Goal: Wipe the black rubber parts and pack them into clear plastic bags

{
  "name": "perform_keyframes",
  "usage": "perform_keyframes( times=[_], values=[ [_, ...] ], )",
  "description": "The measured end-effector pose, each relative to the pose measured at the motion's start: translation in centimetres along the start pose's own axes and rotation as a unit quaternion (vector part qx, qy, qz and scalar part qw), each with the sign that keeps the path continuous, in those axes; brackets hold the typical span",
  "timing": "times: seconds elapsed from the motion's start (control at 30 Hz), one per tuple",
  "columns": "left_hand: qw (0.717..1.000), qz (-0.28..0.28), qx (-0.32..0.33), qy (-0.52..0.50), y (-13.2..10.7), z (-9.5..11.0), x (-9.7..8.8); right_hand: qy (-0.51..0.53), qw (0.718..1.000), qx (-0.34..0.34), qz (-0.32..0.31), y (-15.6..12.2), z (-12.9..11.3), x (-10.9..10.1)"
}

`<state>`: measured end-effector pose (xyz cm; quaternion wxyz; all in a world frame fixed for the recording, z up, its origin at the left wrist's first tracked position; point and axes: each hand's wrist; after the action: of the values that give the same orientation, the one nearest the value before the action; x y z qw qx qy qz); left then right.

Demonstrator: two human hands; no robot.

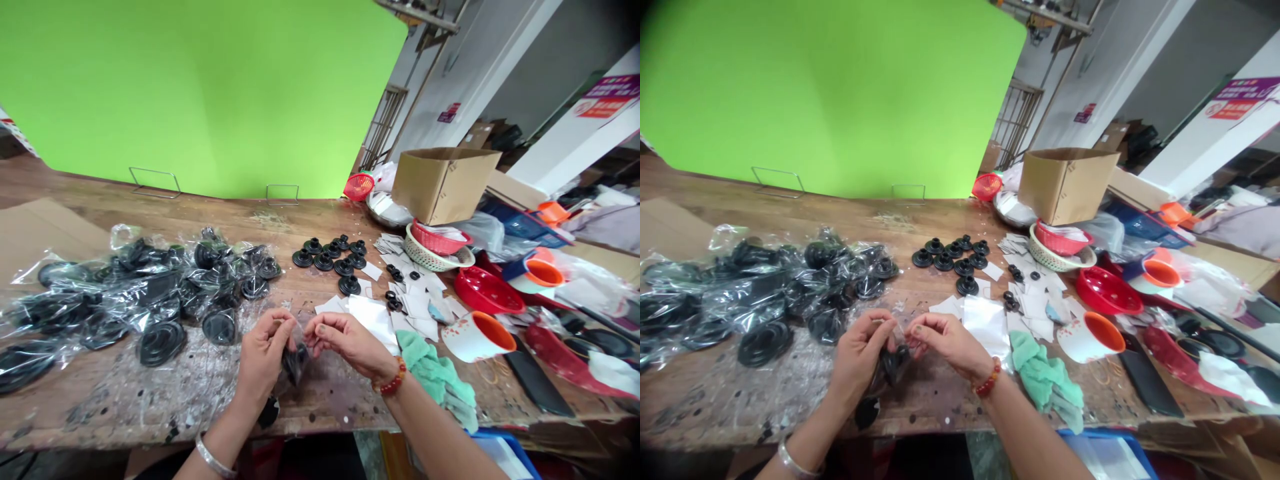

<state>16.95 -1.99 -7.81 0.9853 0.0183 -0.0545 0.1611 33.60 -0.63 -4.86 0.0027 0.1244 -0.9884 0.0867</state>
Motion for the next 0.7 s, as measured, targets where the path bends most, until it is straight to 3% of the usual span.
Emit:
perform_keyframes(
  times=[0.13,0.27,0.4,0.53,0.7],
  values=[
    [0.996,-0.037,0.054,0.059,0.0,0.9,-0.3,-0.068,0.997,-0.041,0.010,0.1,0.0,0.5],
    [0.975,-0.098,0.148,0.136,1.5,2.8,-1.1,-0.114,0.990,-0.088,-0.002,0.8,-0.6,-0.3],
    [0.955,-0.131,0.178,0.200,3.8,5.0,-1.3,-0.117,0.983,-0.107,0.096,1.8,-1.0,-1.8],
    [0.939,-0.034,0.232,0.250,6.1,7.0,-0.2,-0.110,0.963,-0.098,0.225,2.0,-0.6,-3.4],
    [0.909,0.167,0.291,0.246,10.7,7.9,-0.2,-0.178,0.933,-0.106,0.296,0.4,0.0,-6.4]
  ],
)
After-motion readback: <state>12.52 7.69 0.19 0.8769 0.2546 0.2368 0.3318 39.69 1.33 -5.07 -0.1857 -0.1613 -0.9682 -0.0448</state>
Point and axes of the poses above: each hand's wrist, its own y-axis towards the middle knuckle, its own x-axis out of the palm, z = x × y, and after that the axes turned 15 degrees about z, right-handed
